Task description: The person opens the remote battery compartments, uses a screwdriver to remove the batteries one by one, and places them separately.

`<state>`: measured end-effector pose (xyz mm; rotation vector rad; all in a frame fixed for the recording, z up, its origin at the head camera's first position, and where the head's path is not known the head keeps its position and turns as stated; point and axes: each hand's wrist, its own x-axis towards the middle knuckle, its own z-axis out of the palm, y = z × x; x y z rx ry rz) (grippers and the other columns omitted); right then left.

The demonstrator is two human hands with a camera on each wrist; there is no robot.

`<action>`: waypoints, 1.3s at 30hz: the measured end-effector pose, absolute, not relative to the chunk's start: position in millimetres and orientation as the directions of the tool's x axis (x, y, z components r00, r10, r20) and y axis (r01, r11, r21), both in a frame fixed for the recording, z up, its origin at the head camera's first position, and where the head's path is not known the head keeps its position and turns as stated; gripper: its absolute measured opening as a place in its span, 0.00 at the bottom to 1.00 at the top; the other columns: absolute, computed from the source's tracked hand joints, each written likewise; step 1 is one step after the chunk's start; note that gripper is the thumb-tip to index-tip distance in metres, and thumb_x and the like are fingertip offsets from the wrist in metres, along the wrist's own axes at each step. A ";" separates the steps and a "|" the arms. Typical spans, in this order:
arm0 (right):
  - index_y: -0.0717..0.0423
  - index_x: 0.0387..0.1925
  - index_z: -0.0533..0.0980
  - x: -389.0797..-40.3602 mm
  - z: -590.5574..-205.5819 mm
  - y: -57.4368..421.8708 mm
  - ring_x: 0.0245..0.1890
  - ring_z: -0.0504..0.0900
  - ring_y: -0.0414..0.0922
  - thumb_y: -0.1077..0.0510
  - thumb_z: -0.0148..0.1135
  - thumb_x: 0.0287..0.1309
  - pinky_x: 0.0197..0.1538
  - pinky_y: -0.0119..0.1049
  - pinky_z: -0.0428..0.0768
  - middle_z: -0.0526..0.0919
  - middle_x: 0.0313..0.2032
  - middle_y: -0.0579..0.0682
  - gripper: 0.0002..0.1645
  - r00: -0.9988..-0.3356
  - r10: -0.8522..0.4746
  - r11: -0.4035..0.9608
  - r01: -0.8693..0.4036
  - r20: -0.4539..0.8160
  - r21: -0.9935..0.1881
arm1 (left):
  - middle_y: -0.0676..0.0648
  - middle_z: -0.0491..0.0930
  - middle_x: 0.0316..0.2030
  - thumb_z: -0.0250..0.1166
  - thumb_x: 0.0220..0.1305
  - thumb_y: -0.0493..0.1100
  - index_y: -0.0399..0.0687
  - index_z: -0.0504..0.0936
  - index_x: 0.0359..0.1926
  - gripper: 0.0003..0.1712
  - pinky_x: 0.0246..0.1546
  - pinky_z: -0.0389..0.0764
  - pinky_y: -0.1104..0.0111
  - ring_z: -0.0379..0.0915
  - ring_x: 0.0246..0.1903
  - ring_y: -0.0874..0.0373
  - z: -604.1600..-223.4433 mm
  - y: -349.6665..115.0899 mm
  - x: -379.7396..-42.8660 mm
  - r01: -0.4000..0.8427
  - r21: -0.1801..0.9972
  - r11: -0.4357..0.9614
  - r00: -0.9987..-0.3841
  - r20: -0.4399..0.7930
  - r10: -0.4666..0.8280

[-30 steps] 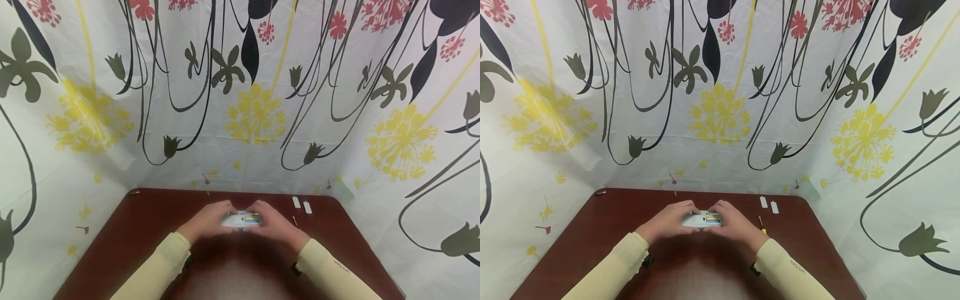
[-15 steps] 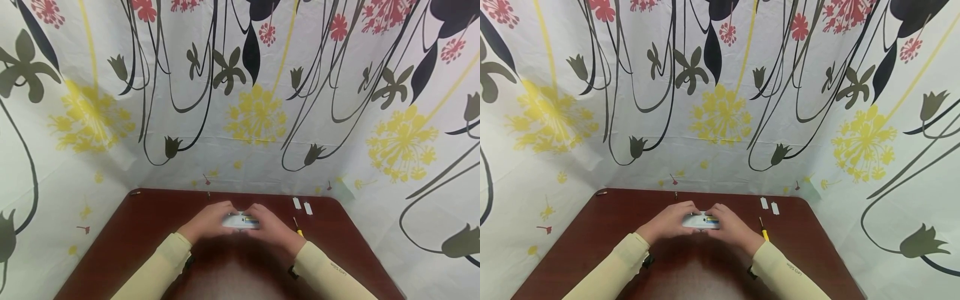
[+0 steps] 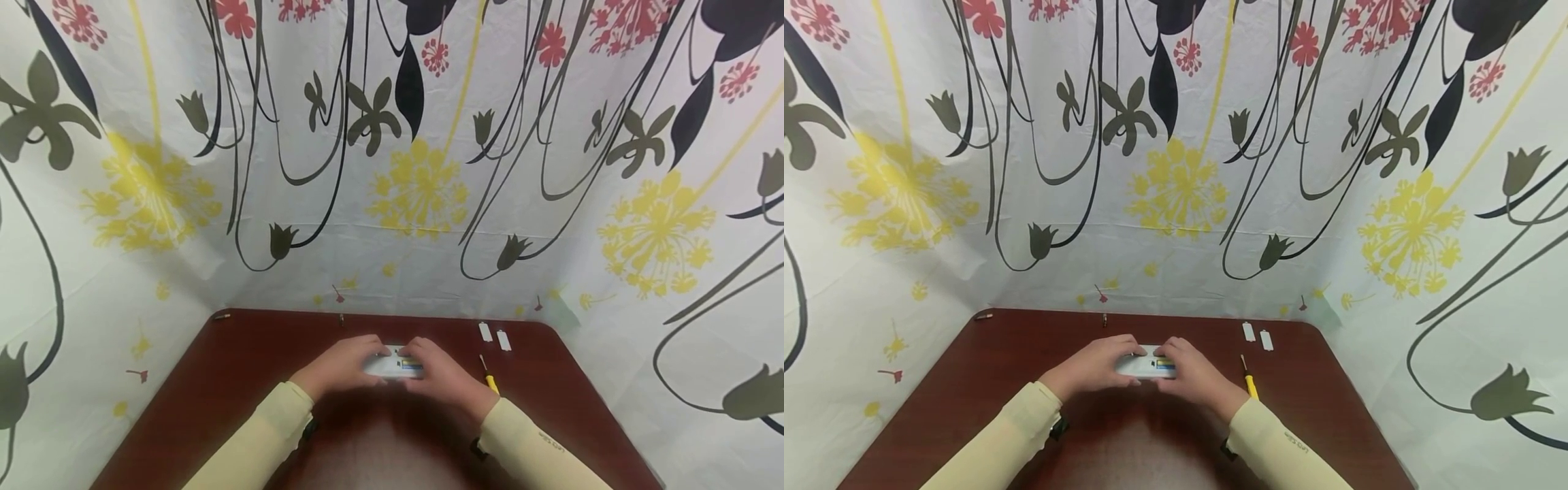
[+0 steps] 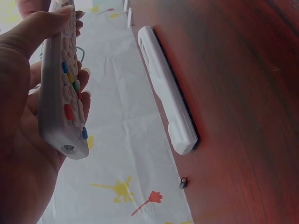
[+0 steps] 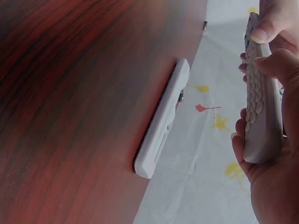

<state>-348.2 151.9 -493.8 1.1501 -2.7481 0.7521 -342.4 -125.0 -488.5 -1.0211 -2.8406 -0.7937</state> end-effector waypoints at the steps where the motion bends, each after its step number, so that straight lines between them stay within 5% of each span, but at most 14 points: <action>1: 0.45 0.62 0.81 -348.3 -494.3 152.2 0.52 0.76 0.39 0.47 0.80 0.65 0.54 0.37 0.82 0.78 0.53 0.38 0.27 -0.717 -0.652 0.598 -0.686 0.245 -0.415 | 0.63 0.80 0.54 0.80 0.67 0.61 0.65 0.85 0.64 0.28 0.53 0.81 0.65 0.76 0.49 0.65 -488.8 -124.7 -342.5 0.598 0.456 0.660 -0.788 0.182 0.588; 11: 0.47 0.62 0.83 -353.3 -519.6 152.3 0.54 0.77 0.41 0.50 0.80 0.66 0.56 0.39 0.82 0.80 0.57 0.44 0.26 -0.699 -0.683 0.607 -0.705 0.214 -0.366 | 0.57 0.81 0.64 0.82 0.67 0.54 0.60 0.84 0.69 0.32 0.63 0.80 0.60 0.77 0.57 0.61 -506.2 -118.6 -340.2 0.576 0.363 0.732 -0.802 0.080 0.592; 22: 0.47 0.62 0.83 -353.6 -528.1 151.5 0.50 0.77 0.40 0.51 0.81 0.66 0.55 0.40 0.82 0.81 0.53 0.42 0.25 -0.720 -0.671 0.633 -0.679 0.174 -0.371 | 0.57 0.83 0.56 0.83 0.66 0.50 0.57 0.86 0.65 0.28 0.57 0.81 0.62 0.77 0.50 0.64 -513.8 -114.9 -341.2 0.606 0.339 0.720 -0.782 0.086 0.617; 39: 0.51 0.57 0.85 -358.7 -553.2 149.3 0.48 0.79 0.38 0.50 0.82 0.64 0.55 0.40 0.82 0.84 0.51 0.43 0.24 -0.723 -0.672 0.654 -0.680 0.158 -0.332 | 0.55 0.85 0.53 0.84 0.64 0.45 0.53 0.88 0.60 0.25 0.61 0.81 0.61 0.79 0.51 0.61 -534.8 -108.3 -344.1 0.587 0.343 0.733 -0.795 0.072 0.602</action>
